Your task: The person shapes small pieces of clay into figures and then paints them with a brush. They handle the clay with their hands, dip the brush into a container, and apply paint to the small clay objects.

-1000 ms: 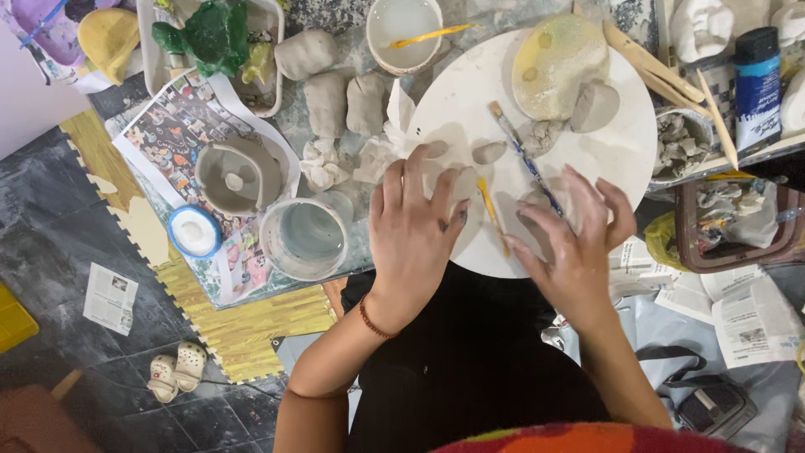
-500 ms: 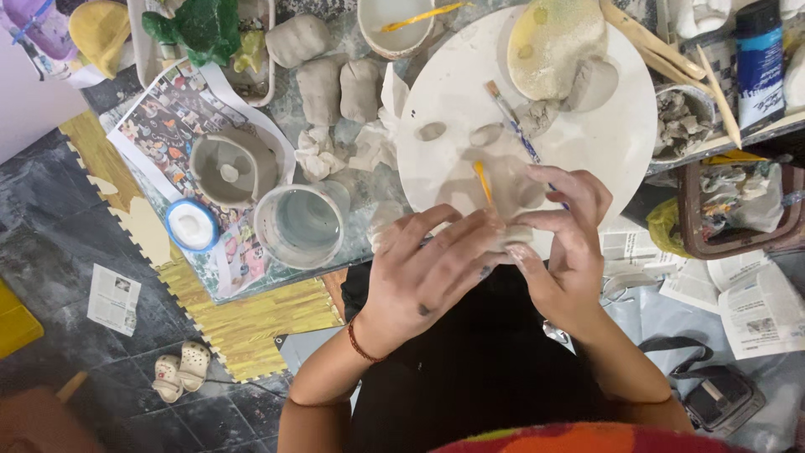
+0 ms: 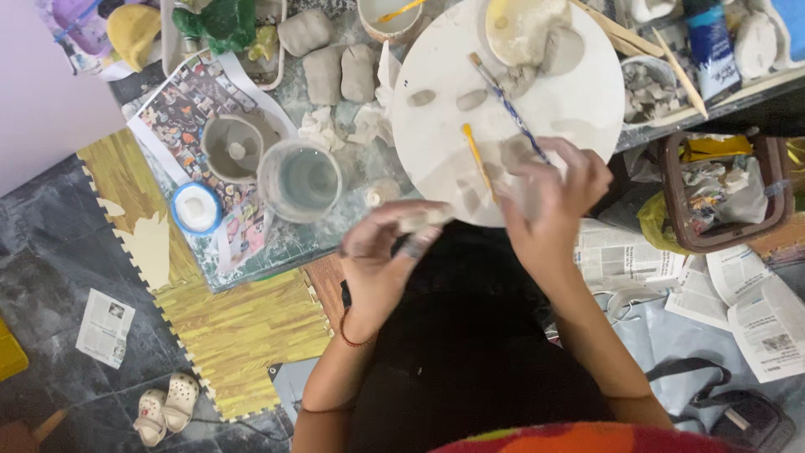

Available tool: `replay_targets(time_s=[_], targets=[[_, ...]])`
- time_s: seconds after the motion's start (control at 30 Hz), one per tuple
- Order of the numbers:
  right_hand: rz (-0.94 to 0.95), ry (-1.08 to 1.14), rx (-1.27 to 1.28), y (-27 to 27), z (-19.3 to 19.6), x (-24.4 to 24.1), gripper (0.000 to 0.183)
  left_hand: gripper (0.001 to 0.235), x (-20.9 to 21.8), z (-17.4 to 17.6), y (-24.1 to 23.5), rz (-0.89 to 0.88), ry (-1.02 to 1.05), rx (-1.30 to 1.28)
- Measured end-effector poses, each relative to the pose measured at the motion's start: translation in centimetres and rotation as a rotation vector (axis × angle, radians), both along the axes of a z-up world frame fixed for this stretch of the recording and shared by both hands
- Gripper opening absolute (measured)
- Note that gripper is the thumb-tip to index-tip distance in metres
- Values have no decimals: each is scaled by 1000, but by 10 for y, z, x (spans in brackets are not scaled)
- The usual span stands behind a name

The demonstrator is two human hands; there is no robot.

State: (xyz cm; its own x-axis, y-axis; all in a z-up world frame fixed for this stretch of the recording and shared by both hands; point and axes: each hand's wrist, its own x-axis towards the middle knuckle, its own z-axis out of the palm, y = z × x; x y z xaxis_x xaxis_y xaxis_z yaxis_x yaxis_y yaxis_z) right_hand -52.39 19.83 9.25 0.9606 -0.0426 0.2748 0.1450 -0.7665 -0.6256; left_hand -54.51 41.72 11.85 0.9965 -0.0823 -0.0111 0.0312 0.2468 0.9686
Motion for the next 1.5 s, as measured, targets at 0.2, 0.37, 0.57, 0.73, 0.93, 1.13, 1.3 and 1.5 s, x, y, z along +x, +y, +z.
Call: replay_targets(time_s=[0.2, 0.37, 0.57, 0.73, 0.93, 1.13, 1.3, 1.5], targets=[[-116, -107, -243, 30, -23, -17, 28, 27, -27, -6, 2, 205, -30, -169], [-153, -180, -242, 23, -15, -35, 18, 27, -41, -7, 1, 256, -90, -203], [174, -24, 465, -9, 11, -49, 6, 23, -51, -4, -9, 195, -214, -329], [257, 20, 877, -23, 11, -81, 9, 34, -60, -20, -32, 78, -133, -231], [160, -137, 979, -17, 6, -99, 7, 31, -71, -52, -28, 32, -44, -214], [292, -189, 725, 56, 44, -50, 13, 30, -90, -54, 20, 329, -266, -161], [497, -285, 20, 141, 52, 8, 14, 24, -113, -49, 41, 380, -325, -201], [518, -358, 37, 156, 31, 15, 12, 24, -124, -37, 46, 336, -199, -224]])
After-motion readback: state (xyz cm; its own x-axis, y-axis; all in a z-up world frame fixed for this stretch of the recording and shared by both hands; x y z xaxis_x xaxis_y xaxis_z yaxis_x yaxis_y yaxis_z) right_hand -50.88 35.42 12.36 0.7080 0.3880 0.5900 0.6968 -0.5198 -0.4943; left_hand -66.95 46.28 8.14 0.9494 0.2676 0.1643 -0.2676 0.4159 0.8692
